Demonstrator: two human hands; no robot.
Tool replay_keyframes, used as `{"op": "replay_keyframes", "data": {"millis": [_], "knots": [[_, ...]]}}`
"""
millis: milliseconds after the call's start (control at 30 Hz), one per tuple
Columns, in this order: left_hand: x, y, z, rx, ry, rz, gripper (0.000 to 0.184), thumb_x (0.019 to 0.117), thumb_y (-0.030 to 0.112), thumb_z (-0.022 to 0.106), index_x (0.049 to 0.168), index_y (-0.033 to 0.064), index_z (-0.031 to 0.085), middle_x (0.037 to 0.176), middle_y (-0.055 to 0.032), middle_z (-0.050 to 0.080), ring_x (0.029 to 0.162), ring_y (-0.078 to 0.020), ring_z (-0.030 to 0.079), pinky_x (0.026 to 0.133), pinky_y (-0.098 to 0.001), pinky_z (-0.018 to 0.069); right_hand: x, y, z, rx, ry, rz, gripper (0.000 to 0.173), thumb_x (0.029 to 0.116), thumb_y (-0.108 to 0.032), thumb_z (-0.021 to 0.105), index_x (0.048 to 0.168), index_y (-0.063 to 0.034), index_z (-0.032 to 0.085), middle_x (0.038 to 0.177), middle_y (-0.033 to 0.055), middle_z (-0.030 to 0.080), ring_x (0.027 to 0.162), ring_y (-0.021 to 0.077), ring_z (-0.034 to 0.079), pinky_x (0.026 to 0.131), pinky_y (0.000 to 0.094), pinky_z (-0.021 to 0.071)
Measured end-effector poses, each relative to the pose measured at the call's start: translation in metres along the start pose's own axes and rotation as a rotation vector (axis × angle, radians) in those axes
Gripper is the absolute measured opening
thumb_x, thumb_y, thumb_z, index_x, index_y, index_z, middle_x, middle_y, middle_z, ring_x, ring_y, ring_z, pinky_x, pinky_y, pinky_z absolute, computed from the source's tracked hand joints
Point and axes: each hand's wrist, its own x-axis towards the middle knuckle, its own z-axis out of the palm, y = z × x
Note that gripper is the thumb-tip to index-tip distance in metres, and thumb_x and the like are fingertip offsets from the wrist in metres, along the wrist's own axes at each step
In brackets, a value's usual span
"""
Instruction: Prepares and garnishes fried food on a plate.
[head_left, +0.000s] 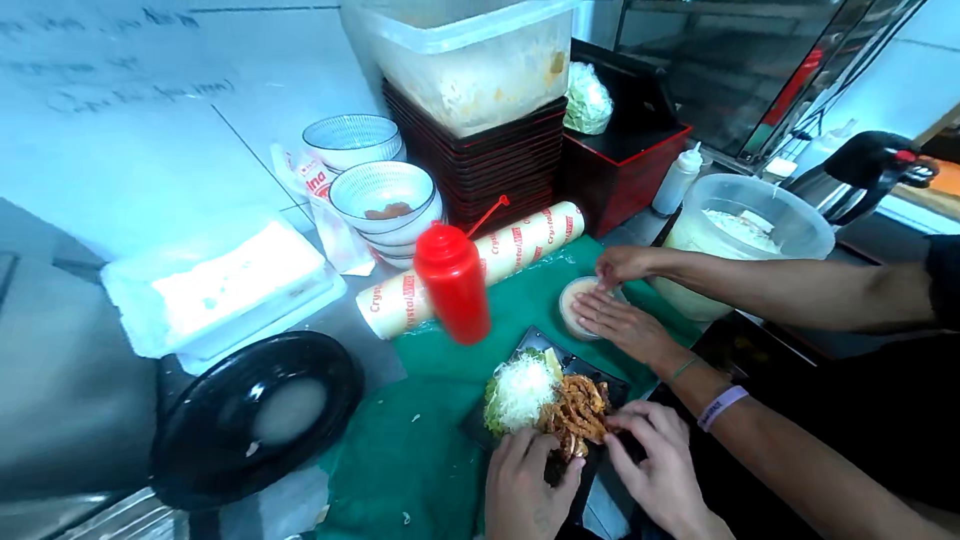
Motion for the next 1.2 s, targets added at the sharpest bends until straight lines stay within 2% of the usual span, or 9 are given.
{"op": "replay_keyframes", "data": {"millis": [67, 167, 267, 400, 533, 733, 833, 967, 1200], "knots": [[0.000, 0.001, 0.002, 0.014, 0.001, -0.024, 0.028, 0.0800, 0.039, 0.075, 0.085, 0.0112, 0.078, 0.085, -0.0064, 0.073, 0.081, -0.0268, 0.071, 0.071, -0.0441, 0.0596, -0.008, -0.004, 0.004, -0.053, -0.048, -0.143, 0.021, 0.0953, -0.047, 0.062, 0.100, -0.0311, 0.074, 0.106, -0.0036, 0.070, 0.106, 0.0173, 0.064, 0.096, 0.0451, 0.0486], [0.007, 0.009, -0.006, -0.080, -0.069, -0.198, 0.019, 0.0807, 0.026, 0.074, 0.084, 0.0075, 0.077, 0.082, -0.0065, 0.072, 0.077, -0.0224, 0.071, 0.071, -0.0414, 0.0600, -0.010, -0.010, 0.013, -0.136, -0.107, -0.213, 0.025, 0.0905, -0.051, 0.066, 0.109, -0.0348, 0.074, 0.108, -0.0009, 0.068, 0.104, 0.0215, 0.064, 0.093, 0.0475, 0.0489], [0.020, 0.011, -0.022, -0.231, -0.231, -0.457, 0.022, 0.0895, 0.029, 0.072, 0.092, 0.0070, 0.078, 0.088, -0.0065, 0.073, 0.080, -0.0166, 0.071, 0.076, -0.0384, 0.0599, -0.005, -0.016, 0.016, -0.173, -0.160, -0.231, 0.025, 0.0889, -0.052, 0.067, 0.105, -0.0354, 0.075, 0.109, 0.0000, 0.068, 0.104, 0.0233, 0.063, 0.092, 0.0499, 0.0479], [0.038, 0.009, -0.035, -0.272, -0.396, -0.597, 0.024, 0.0941, 0.033, 0.071, 0.094, 0.0102, 0.078, 0.089, -0.0018, 0.074, 0.083, -0.0111, 0.070, 0.079, -0.0353, 0.0573, 0.000, -0.024, 0.015, -0.187, -0.192, -0.242, 0.014, 0.0870, -0.046, 0.069, 0.094, -0.0342, 0.074, 0.109, 0.0004, 0.067, 0.103, 0.0235, 0.063, 0.092, 0.0507, 0.0471], [0.045, 0.005, -0.036, -0.292, -0.471, -0.626, 0.026, 0.0977, 0.034, 0.066, 0.092, 0.0122, 0.078, 0.087, 0.0000, 0.074, 0.081, -0.0104, 0.069, 0.078, -0.0375, 0.0558, 0.002, -0.035, 0.014, -0.120, -0.214, -0.197, 0.043, 0.0767, -0.052, 0.076, 0.115, -0.0338, 0.073, 0.109, 0.0034, 0.067, 0.100, 0.0276, 0.064, 0.090, 0.0562, 0.0476], [0.050, -0.001, -0.033, -0.345, -0.538, -0.668, 0.030, 0.0995, 0.035, 0.063, 0.085, 0.0120, 0.076, 0.079, -0.0001, 0.070, 0.074, -0.0109, 0.065, 0.072, -0.0372, 0.0521, -0.002, -0.047, 0.022, -0.127, -0.160, -0.074, 0.045, 0.0741, -0.069, 0.073, 0.100, -0.0310, 0.076, 0.111, 0.0028, 0.068, 0.104, 0.0273, 0.063, 0.093, 0.0557, 0.0449], [0.049, -0.003, -0.030, -0.437, -0.555, -0.735, 0.027, 0.0998, 0.032, 0.064, 0.089, 0.0097, 0.076, 0.078, -0.0010, 0.069, 0.067, -0.0097, 0.064, 0.065, -0.0317, 0.0539, -0.007, -0.052, 0.027, -0.157, -0.109, -0.033, 0.046, 0.0742, -0.073, 0.070, 0.091, -0.0298, 0.075, 0.113, 0.0025, 0.068, 0.106, 0.0274, 0.063, 0.095, 0.0556, 0.0435], [0.050, -0.001, -0.031, -0.558, -0.542, -0.822, 0.023, 0.1012, 0.025, 0.065, 0.095, 0.0055, 0.074, 0.076, -0.0020, 0.069, 0.060, -0.0086, 0.066, 0.060, -0.0256, 0.0579, -0.011, -0.053, 0.027, -0.160, -0.087, -0.004, 0.029, 0.0794, -0.060, 0.072, 0.080, -0.0314, 0.075, 0.112, -0.0020, 0.069, 0.107, 0.0236, 0.061, 0.095, 0.0524, 0.0412], [0.049, 0.004, -0.036, -0.296, -0.529, -0.588, 0.023, 0.0972, 0.030, 0.067, 0.099, 0.0083, 0.075, 0.085, -0.0019, 0.073, 0.076, -0.0103, 0.069, 0.074, -0.0321, 0.0570, -0.003, -0.047, 0.006, -0.232, -0.201, 0.019, 0.015, 0.0753, -0.046, 0.072, 0.077, -0.0304, 0.072, 0.104, -0.0048, 0.070, 0.102, 0.0220, 0.064, 0.090, 0.0516, 0.0446]]}}
